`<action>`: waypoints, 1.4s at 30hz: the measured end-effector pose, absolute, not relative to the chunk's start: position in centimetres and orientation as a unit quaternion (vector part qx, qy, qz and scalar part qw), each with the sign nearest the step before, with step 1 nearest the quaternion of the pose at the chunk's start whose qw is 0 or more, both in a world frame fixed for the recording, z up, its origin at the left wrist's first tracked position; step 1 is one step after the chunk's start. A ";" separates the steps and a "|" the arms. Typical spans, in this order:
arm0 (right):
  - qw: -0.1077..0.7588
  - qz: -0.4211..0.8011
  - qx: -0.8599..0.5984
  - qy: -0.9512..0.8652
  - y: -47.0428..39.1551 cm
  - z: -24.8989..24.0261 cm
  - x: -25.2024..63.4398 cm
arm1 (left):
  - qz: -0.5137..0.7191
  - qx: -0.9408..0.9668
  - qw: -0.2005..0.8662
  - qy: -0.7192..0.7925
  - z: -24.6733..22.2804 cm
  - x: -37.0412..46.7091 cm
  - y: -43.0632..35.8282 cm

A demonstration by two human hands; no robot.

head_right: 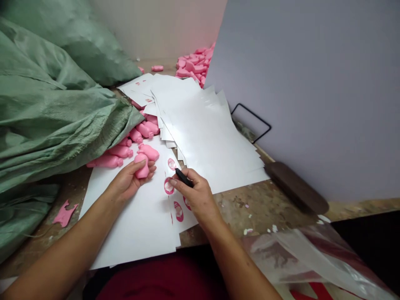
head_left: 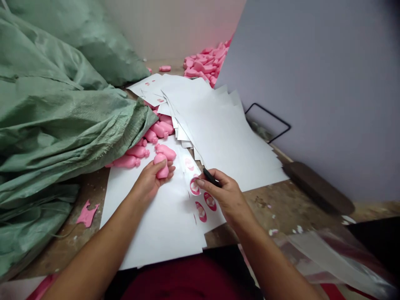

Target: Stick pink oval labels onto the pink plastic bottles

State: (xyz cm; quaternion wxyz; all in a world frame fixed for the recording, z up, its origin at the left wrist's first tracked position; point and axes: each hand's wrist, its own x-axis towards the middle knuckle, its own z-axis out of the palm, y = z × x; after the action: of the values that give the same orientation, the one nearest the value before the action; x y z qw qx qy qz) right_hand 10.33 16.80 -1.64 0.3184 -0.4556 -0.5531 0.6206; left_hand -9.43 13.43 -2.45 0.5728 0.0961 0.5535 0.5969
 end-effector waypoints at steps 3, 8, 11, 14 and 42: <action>0.333 0.612 -0.459 -0.551 15.8 -0.9 10.6 | 0.574 0.133 0.577 0.566 -0.9 -8.5 12.5; 0.328 0.626 -0.411 -0.576 13.8 0.9 11.0 | 0.538 0.178 0.619 0.544 1.3 -5.9 8.9; 0.317 0.621 -0.386 -0.604 12.9 1.3 11.1 | 0.567 0.142 0.646 0.492 1.7 -4.4 6.9; 0.301 0.634 -0.380 -0.603 12.3 1.1 11.0 | 0.585 0.100 0.665 0.455 1.7 -3.5 5.8; 0.304 0.570 -0.419 -0.638 11.7 0.5 10.0 | 0.571 0.151 0.627 0.508 1.2 -2.1 4.4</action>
State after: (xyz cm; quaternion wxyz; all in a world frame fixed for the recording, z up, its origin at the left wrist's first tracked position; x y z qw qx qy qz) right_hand 9.97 11.73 0.49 0.3043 -0.4187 -0.6384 0.5697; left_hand -2.15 4.45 1.16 0.6269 0.1507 0.5084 0.5709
